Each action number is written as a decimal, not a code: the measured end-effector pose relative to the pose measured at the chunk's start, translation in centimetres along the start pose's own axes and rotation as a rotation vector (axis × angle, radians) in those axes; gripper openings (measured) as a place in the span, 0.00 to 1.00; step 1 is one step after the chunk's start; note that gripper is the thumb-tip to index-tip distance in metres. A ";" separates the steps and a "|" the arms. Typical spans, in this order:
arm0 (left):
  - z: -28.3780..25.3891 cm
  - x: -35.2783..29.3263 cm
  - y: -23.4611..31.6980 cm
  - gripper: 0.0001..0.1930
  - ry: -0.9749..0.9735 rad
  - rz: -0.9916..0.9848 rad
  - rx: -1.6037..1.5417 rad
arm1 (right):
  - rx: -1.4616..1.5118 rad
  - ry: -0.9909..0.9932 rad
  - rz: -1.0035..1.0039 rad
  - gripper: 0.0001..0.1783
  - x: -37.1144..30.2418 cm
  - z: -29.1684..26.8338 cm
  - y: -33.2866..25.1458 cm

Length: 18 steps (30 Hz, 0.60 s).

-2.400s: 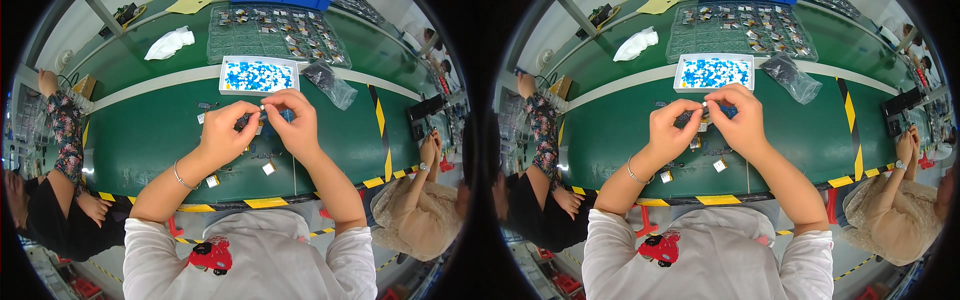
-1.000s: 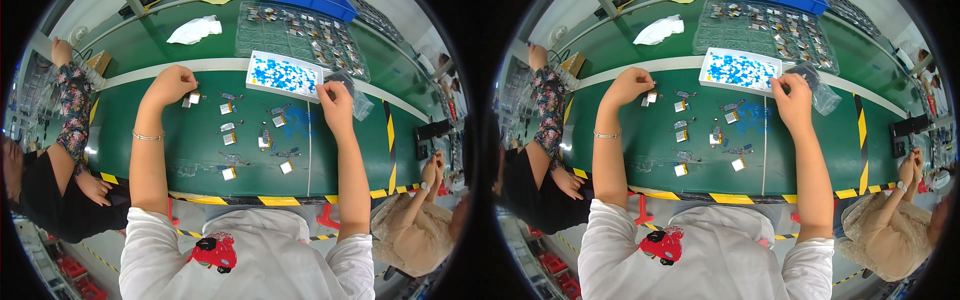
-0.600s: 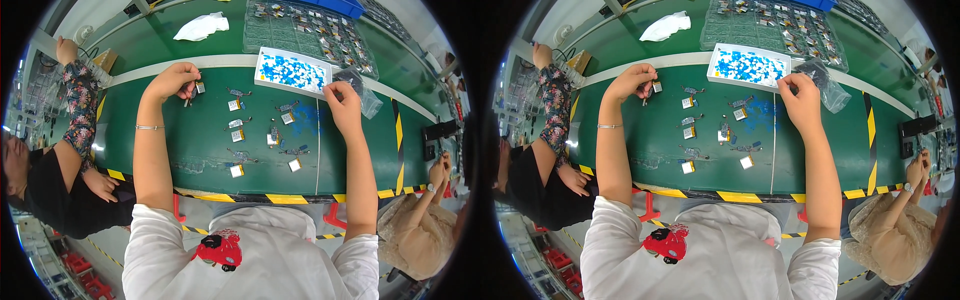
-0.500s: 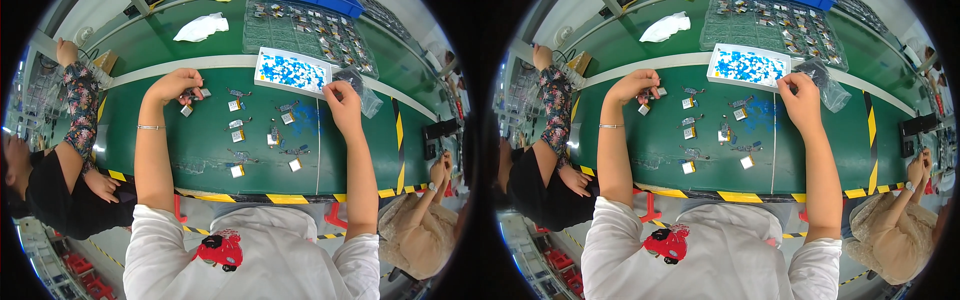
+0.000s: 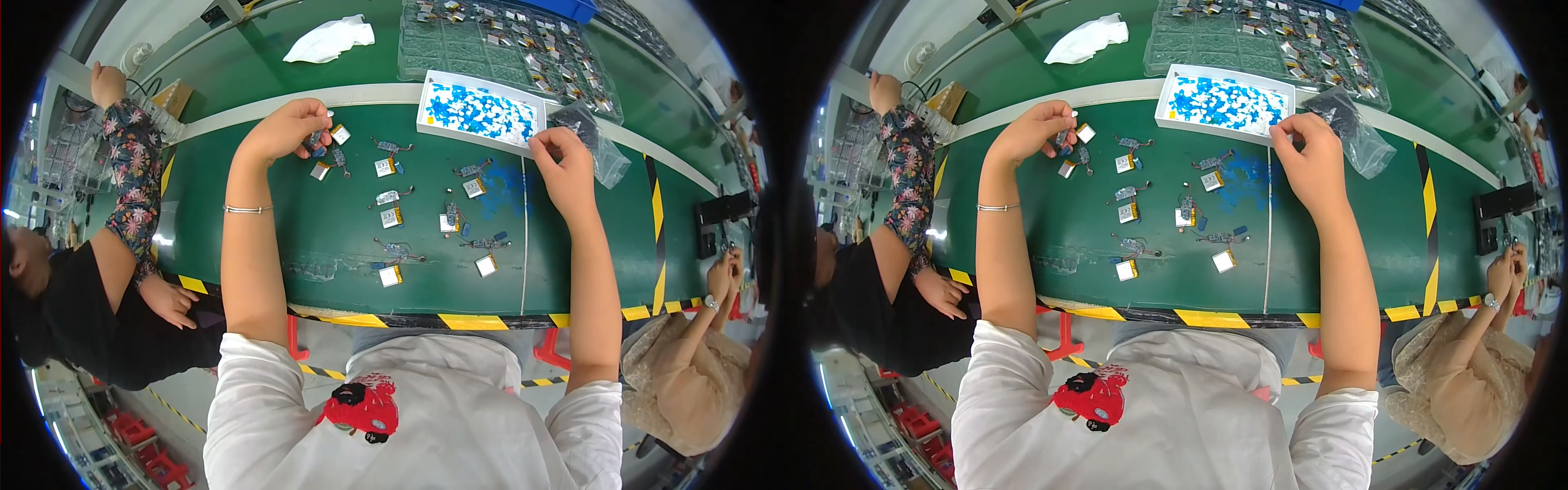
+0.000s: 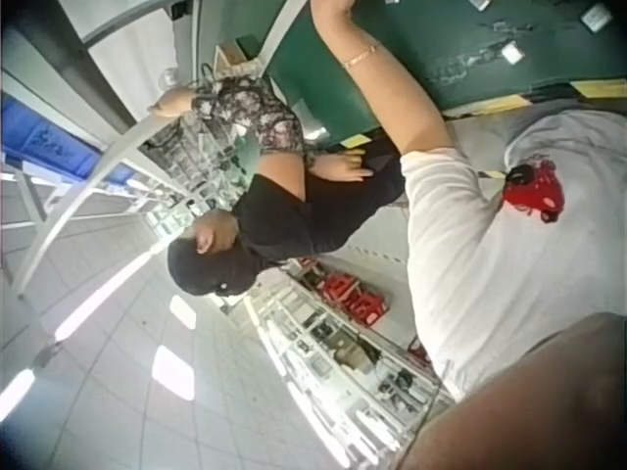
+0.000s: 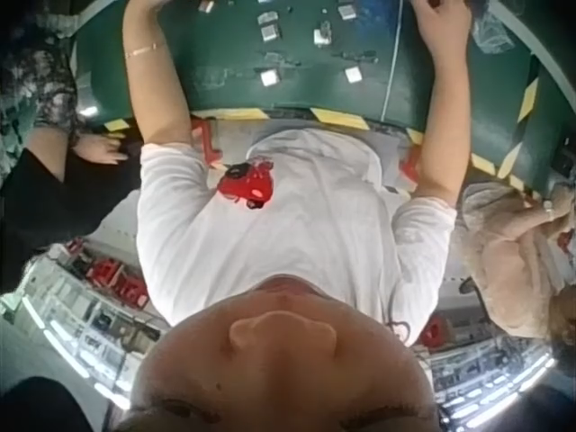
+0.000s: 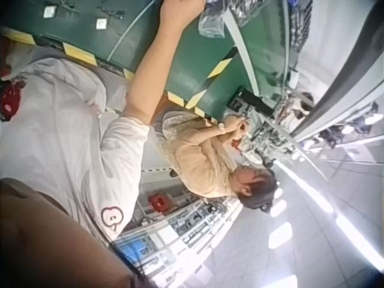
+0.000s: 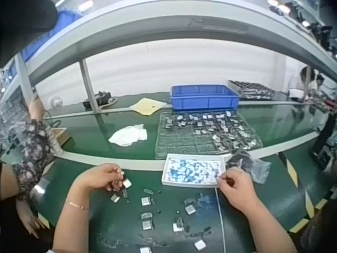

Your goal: The person assembles small electronic components onto battery units by hand at a factory workstation, then places stickers on the assembled units.

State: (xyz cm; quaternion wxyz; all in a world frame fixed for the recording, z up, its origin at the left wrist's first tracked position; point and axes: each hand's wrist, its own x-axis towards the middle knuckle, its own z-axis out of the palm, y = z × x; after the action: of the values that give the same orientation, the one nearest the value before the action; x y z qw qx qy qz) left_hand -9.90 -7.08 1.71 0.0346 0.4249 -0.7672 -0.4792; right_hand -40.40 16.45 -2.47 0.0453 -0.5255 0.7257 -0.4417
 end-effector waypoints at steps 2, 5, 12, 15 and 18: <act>0.1 0.2 -0.3 0.05 0.011 -0.005 -0.007 | -0.008 -0.011 0.004 0.08 0.0 0.0 -0.3; 0.0 0.7 -1.0 0.04 -0.017 0.039 -0.013 | 0.011 0.004 -0.003 0.08 0.0 0.1 -0.2; 0.1 1.3 -0.9 0.05 0.001 0.013 -0.252 | -0.244 0.132 -0.230 0.05 0.1 -0.1 -0.7; 0.1 1.0 -0.9 0.06 0.002 -0.010 -0.248 | -0.266 0.177 -0.380 0.03 -0.3 0.9 -4.6; 0.1 0.7 -0.7 0.06 -0.011 -0.006 -0.269 | -0.192 -0.193 -0.563 0.12 -0.8 3.8 -9.4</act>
State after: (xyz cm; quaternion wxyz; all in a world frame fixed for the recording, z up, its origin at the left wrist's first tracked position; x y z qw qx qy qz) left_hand -10.01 -7.59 0.87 0.0857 0.4159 -0.6951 -0.5800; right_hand -31.29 14.30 1.39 -0.0599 -0.7473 0.5824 -0.3143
